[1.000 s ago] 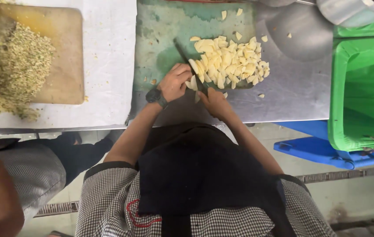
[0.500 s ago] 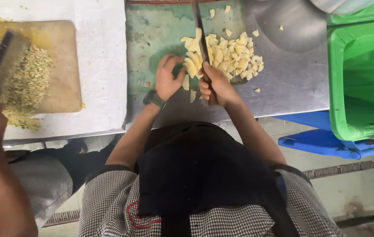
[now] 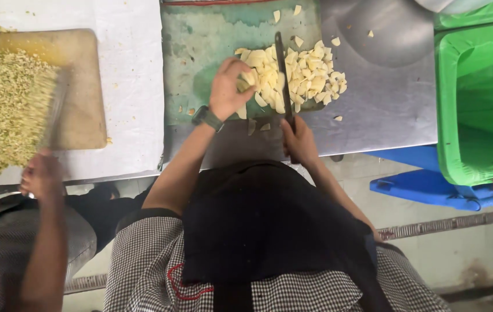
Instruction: The recorder is chopping peeled potatoes into small chunks on a green cutting board.
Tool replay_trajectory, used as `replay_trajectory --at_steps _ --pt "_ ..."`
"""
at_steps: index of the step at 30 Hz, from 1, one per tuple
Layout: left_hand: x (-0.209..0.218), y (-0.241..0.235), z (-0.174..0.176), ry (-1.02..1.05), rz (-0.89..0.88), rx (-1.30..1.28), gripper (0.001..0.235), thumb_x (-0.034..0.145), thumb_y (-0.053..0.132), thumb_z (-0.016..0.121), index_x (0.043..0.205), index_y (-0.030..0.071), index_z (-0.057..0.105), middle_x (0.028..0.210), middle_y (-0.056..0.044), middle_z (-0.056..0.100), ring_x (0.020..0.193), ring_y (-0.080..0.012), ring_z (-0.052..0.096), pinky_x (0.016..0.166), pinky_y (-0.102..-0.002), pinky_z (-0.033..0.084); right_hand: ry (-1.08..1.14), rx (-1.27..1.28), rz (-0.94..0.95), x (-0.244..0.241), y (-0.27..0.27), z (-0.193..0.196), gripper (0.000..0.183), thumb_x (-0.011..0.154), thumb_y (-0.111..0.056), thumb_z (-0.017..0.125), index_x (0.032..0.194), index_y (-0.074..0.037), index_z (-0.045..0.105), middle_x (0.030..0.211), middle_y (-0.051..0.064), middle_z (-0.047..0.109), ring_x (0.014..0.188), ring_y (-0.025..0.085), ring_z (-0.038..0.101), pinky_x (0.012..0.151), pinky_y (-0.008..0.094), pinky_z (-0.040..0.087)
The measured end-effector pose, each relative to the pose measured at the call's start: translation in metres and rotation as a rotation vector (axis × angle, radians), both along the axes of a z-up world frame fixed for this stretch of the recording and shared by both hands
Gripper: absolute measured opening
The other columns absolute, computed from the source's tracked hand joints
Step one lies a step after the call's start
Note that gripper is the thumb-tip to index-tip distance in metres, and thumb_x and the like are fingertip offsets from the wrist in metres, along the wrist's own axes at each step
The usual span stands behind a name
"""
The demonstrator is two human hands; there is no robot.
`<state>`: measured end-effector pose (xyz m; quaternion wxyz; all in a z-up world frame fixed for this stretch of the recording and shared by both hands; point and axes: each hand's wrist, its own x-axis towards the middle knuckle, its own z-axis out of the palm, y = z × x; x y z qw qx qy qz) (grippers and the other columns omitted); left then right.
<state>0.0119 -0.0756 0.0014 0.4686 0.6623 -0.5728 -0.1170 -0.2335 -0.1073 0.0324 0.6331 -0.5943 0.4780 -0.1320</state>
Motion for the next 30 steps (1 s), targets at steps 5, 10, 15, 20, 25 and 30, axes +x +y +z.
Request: replay_trajectory --at_steps 5,10,15,20,25,30 --pt "0.008 0.001 -0.001 0.182 0.106 -0.216 0.043 0.079 0.003 0.089 0.114 0.006 0.064 0.118 -0.009 0.064 0.104 -0.027 0.064 0.09 -0.037 0.054 0.203 -0.727 0.152 -0.045 0.017 -0.072 0.027 0.102 -0.029 0.067 0.102 -0.004 0.058 0.071 0.02 0.067 0.066 0.043 0.067 0.054 0.048 0.051" --pt "0.019 -0.008 -0.013 0.59 0.102 -0.299 0.039 0.09 -0.003 0.083 0.122 0.006 0.063 0.124 -0.003 0.056 0.104 -0.0134 0.06 0.091 -0.028 0.056 0.247 -0.787 0.411 -0.039 0.02 -0.072 0.03 0.098 -0.035 0.068 0.1 -0.006 0.058 0.072 0.022 0.068 0.067 0.046 0.067 0.058 0.054 0.052" --pt "0.021 -0.004 -0.007 0.685 0.154 -0.293 0.036 0.093 -0.008 0.08 0.123 0.005 0.063 0.128 -0.002 0.051 0.096 -0.0105 0.059 0.086 -0.025 0.055 0.306 -0.839 0.673 -0.023 0.013 -0.076 0.034 0.1 -0.037 0.066 0.097 -0.005 0.056 0.07 0.024 0.067 0.068 0.047 0.066 0.061 0.057 0.051" --pt "0.003 -0.003 0.0 0.606 0.074 -0.202 0.041 0.088 -0.01 0.078 0.123 0.004 0.06 0.129 -0.005 0.046 0.105 -0.0138 0.068 0.089 -0.027 0.061 0.334 -0.731 0.39 -0.013 0.004 -0.08 0.031 0.1 -0.034 0.066 0.098 -0.005 0.055 0.074 0.026 0.067 0.075 0.051 0.065 0.067 0.06 0.05" --pt "0.0 0.001 0.005 0.402 0.053 -0.251 0.045 0.086 -0.01 0.08 0.124 0.004 0.06 0.13 -0.008 0.047 0.115 -0.0205 0.067 0.097 -0.03 0.062 0.388 -0.71 0.287 -0.007 0.002 -0.06 0.033 0.101 -0.033 0.064 0.097 -0.002 0.055 0.076 0.029 0.067 0.078 0.054 0.064 0.07 0.062 0.048" --pt "-0.008 0.016 0.002 0.356 0.077 -0.206 0.042 0.083 -0.009 0.083 0.118 0.005 0.064 0.127 -0.01 0.051 0.115 -0.0247 0.066 0.092 -0.032 0.06 0.44 -0.371 0.251 0.002 0.009 -0.01 0.034 0.101 -0.035 0.06 0.097 -0.002 0.054 0.074 0.028 0.066 0.074 0.05 0.068 0.071 0.057 0.05"
